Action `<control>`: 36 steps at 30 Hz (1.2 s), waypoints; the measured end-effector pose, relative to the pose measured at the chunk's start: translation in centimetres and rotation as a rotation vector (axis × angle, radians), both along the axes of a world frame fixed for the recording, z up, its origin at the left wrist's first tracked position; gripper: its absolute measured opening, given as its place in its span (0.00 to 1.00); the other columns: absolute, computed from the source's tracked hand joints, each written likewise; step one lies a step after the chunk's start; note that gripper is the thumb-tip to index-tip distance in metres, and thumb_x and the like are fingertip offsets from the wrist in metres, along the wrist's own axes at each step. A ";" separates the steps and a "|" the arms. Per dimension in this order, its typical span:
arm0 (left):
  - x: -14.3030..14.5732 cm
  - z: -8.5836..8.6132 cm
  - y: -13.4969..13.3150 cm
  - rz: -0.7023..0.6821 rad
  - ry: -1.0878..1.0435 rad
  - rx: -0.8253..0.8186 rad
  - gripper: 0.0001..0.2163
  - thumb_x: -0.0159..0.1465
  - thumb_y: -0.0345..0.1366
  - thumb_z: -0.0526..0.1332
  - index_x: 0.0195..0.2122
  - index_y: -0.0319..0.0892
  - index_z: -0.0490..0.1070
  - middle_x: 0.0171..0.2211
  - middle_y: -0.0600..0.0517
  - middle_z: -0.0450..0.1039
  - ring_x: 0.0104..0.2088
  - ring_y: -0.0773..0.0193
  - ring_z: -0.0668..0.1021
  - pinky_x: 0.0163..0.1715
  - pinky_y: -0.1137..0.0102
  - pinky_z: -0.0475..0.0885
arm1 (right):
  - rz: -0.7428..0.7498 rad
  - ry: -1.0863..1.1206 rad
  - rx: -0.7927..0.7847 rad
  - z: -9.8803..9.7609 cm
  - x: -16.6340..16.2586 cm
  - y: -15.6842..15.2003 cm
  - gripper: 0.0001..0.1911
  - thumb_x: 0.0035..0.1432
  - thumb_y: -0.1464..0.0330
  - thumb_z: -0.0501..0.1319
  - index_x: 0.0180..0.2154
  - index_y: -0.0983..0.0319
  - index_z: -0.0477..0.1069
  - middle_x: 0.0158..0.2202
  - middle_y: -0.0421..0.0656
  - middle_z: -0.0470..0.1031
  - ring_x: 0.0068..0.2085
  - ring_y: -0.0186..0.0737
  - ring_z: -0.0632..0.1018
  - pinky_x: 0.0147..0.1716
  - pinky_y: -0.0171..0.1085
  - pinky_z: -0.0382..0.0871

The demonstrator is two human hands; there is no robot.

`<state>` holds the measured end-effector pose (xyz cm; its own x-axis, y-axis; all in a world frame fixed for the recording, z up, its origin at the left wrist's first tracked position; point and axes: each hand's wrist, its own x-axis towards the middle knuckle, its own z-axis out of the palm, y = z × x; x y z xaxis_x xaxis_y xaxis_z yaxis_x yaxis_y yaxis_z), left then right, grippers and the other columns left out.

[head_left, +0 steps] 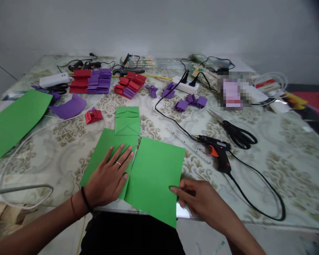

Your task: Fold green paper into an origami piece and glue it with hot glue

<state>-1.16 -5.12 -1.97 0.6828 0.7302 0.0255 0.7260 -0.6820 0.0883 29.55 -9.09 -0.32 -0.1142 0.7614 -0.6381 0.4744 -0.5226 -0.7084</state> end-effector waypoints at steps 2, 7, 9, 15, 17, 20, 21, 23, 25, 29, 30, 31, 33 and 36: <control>0.1 0.0 0.0 0.004 0.004 -0.005 0.31 0.73 0.34 0.52 0.76 0.33 0.52 0.78 0.42 0.47 0.78 0.42 0.49 0.76 0.45 0.43 | 0.017 -0.001 -0.001 0.1 0.1 0.0 0.23 0.56 0.48 0.62 0.22 0.58 0.68 0.18 0.38 0.72 0.17 0.31 0.65 0.20 0.34 0.57; 0.0 0.3 0.0 -0.007 -0.007 0.010 0.31 0.73 0.33 0.51 0.76 0.32 0.51 0.78 0.42 0.47 0.78 0.44 0.49 0.76 0.46 0.42 | 0.061 0.059 -0.048 0.2 0.3 -0.5 0.25 0.57 0.45 0.63 0.24 0.59 0.70 0.20 0.39 0.74 0.18 0.32 0.69 0.21 0.34 0.57; 0.0 0.5 -0.3 -0.019 -0.022 0.025 0.32 0.72 0.32 0.51 0.77 0.31 0.48 0.78 0.41 0.46 0.78 0.45 0.48 0.76 0.47 0.41 | 0.053 0.070 -0.076 0.1 0.2 -0.8 0.24 0.56 0.45 0.63 0.24 0.59 0.70 0.21 0.39 0.74 0.17 0.31 0.68 0.21 0.34 0.55; -0.2 0.5 -1.5 -0.030 -0.004 0.019 0.34 0.71 0.32 0.52 0.77 0.31 0.47 0.78 0.40 0.46 0.78 0.45 0.48 0.76 0.48 0.40 | 0.054 0.018 -0.027 -0.4 0.2 -1.5 0.25 0.60 0.46 0.61 0.24 0.59 0.70 0.21 0.40 0.75 0.18 0.32 0.69 0.22 0.34 0.57; -0.2 0.3 -1.7 -0.018 0.006 0.007 0.33 0.71 0.31 0.52 0.77 0.31 0.49 0.79 0.40 0.45 0.78 0.45 0.49 0.76 0.48 0.39 | 0.069 0.021 -0.048 -0.3 0.2 -1.6 0.24 0.60 0.46 0.61 0.24 0.59 0.69 0.22 0.40 0.76 0.18 0.32 0.70 0.22 0.33 0.58; -0.2 0.2 -1.8 -0.011 0.011 -0.011 0.32 0.71 0.31 0.52 0.76 0.31 0.51 0.79 0.39 0.44 0.78 0.44 0.48 0.76 0.47 0.39 | 0.074 0.014 -0.079 -0.2 0.1 -1.8 0.24 0.58 0.47 0.62 0.24 0.59 0.68 0.23 0.41 0.76 0.19 0.32 0.70 0.21 0.33 0.57; -0.2 0.2 -1.8 -0.011 0.014 -0.017 0.32 0.72 0.31 0.52 0.76 0.32 0.51 0.79 0.40 0.44 0.78 0.44 0.48 0.76 0.47 0.39 | 0.077 0.001 -0.082 -0.2 0.0 -1.9 0.23 0.59 0.47 0.61 0.24 0.59 0.68 0.23 0.41 0.76 0.19 0.32 0.70 0.20 0.33 0.57; -0.3 0.3 -1.8 -0.011 0.022 -0.029 0.32 0.72 0.32 0.52 0.77 0.32 0.50 0.79 0.40 0.43 0.78 0.44 0.47 0.76 0.47 0.39 | 0.090 -0.027 -0.086 -0.2 0.0 -2.1 0.23 0.59 0.48 0.60 0.24 0.59 0.69 0.24 0.41 0.76 0.19 0.32 0.70 0.20 0.33 0.55; -0.3 0.3 -1.8 -0.007 0.031 -0.039 0.32 0.72 0.33 0.52 0.77 0.32 0.50 0.79 0.40 0.43 0.78 0.44 0.47 0.76 0.47 0.38 | 0.100 -0.046 -0.091 -0.3 0.0 -2.2 0.23 0.59 0.48 0.59 0.25 0.59 0.69 0.24 0.42 0.77 0.18 0.32 0.69 0.19 0.33 0.55; -0.2 0.3 -1.7 -0.008 0.036 -0.041 0.32 0.72 0.33 0.53 0.76 0.32 0.51 0.79 0.40 0.43 0.78 0.43 0.47 0.76 0.46 0.38 | 0.109 -0.046 -0.100 -0.2 0.1 -2.3 0.23 0.60 0.48 0.58 0.24 0.59 0.68 0.23 0.41 0.76 0.18 0.32 0.67 0.19 0.34 0.54; -0.2 0.3 -1.7 -0.009 0.032 -0.040 0.32 0.72 0.33 0.53 0.76 0.32 0.51 0.79 0.39 0.43 0.78 0.43 0.47 0.76 0.46 0.38 | 0.109 -0.041 -0.094 0.0 0.1 -2.2 0.23 0.60 0.47 0.58 0.24 0.58 0.68 0.23 0.41 0.75 0.18 0.32 0.67 0.20 0.34 0.54; -0.2 0.3 -1.7 -0.010 0.024 -0.038 0.32 0.72 0.33 0.53 0.76 0.31 0.51 0.79 0.39 0.44 0.78 0.43 0.47 0.76 0.47 0.38 | 0.113 -0.034 -0.083 0.2 0.1 -2.2 0.24 0.60 0.47 0.58 0.24 0.58 0.68 0.22 0.40 0.74 0.18 0.32 0.67 0.20 0.34 0.54; -0.3 0.4 -1.7 -0.014 0.001 -0.032 0.33 0.71 0.32 0.53 0.76 0.30 0.50 0.79 0.38 0.43 0.78 0.43 0.47 0.76 0.47 0.38 | 0.125 -0.016 -0.051 0.5 0.1 -2.2 0.24 0.60 0.46 0.59 0.25 0.58 0.68 0.21 0.39 0.72 0.19 0.32 0.68 0.22 0.34 0.57; -0.6 0.8 -2.2 -0.063 -0.052 -0.033 0.36 0.69 0.30 0.53 0.77 0.28 0.46 0.79 0.37 0.44 0.78 0.44 0.47 0.76 0.47 0.38 | 0.133 -0.002 -0.026 0.6 0.1 -2.3 0.25 0.61 0.45 0.59 0.25 0.58 0.67 0.20 0.38 0.70 0.20 0.33 0.69 0.24 0.35 0.60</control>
